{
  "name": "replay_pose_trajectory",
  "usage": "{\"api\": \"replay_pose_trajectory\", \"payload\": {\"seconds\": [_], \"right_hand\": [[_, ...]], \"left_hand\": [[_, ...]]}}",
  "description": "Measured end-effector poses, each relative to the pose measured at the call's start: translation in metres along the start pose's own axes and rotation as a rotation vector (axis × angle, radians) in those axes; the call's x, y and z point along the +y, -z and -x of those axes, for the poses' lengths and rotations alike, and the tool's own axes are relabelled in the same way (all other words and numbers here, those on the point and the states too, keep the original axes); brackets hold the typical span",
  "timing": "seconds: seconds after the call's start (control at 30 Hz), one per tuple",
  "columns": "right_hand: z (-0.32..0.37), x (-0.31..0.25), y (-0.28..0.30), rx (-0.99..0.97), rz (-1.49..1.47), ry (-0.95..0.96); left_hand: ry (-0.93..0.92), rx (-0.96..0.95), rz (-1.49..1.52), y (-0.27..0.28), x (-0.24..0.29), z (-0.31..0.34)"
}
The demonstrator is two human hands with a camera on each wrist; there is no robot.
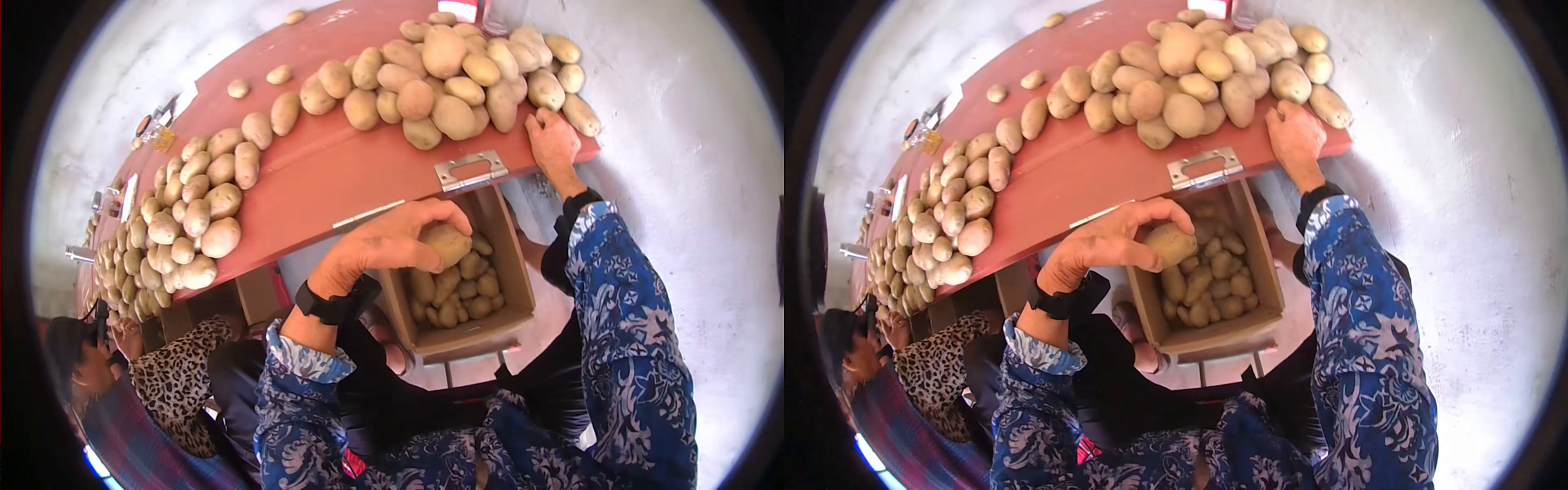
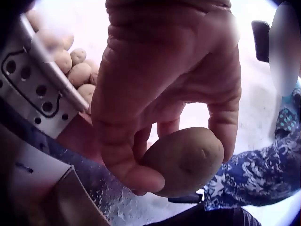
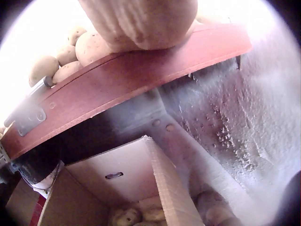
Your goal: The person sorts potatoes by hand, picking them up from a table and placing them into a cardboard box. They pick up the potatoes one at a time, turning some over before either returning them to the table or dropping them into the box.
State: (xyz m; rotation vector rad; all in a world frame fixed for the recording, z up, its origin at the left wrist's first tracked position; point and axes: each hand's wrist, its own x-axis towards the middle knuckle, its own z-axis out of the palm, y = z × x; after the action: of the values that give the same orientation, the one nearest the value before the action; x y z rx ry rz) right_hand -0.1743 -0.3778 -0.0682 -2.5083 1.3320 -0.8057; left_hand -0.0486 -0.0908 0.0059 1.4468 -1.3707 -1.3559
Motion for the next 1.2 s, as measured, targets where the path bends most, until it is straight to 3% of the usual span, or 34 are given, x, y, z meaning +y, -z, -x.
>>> {"api": "replay_pose_trajectory", "payload": {"seconds": [0.13,0.47,0.57,0.77,1.03,1.1,1.13,1.2], "right_hand": [[-0.002,0.002,-0.002,-0.015,-0.067,-0.012],[0.001,0.0,-0.001,0.015,-0.074,0.014],[0.0,0.0,-0.002,0.024,-0.096,0.008],[0.0,-0.001,-0.001,0.031,-0.135,0.028],[0.001,-0.004,0.005,0.0,-0.104,0.004],[0.001,-0.005,0.005,0.0,-0.097,-0.01],[0.001,-0.004,0.005,0.004,-0.096,-0.006],[0.001,-0.003,0.004,0.031,-0.095,0.013]], "left_hand": [[0.009,-0.105,-0.188,-0.02,-0.016,-0.017],[0.111,-0.173,-0.277,-0.043,-0.048,-0.03],[-0.044,-0.082,-0.247,-0.043,-0.066,-0.034],[0.086,-0.145,-0.173,-0.043,-0.053,-0.039],[-0.063,-0.06,-0.104,-0.014,-0.018,-0.044],[-0.047,0.086,0.031,-0.002,-0.003,-0.045],[-0.187,0.216,0.057,0.004,0.0,-0.049],[-0.247,0.564,0.169,0.016,0.012,-0.053]]}}
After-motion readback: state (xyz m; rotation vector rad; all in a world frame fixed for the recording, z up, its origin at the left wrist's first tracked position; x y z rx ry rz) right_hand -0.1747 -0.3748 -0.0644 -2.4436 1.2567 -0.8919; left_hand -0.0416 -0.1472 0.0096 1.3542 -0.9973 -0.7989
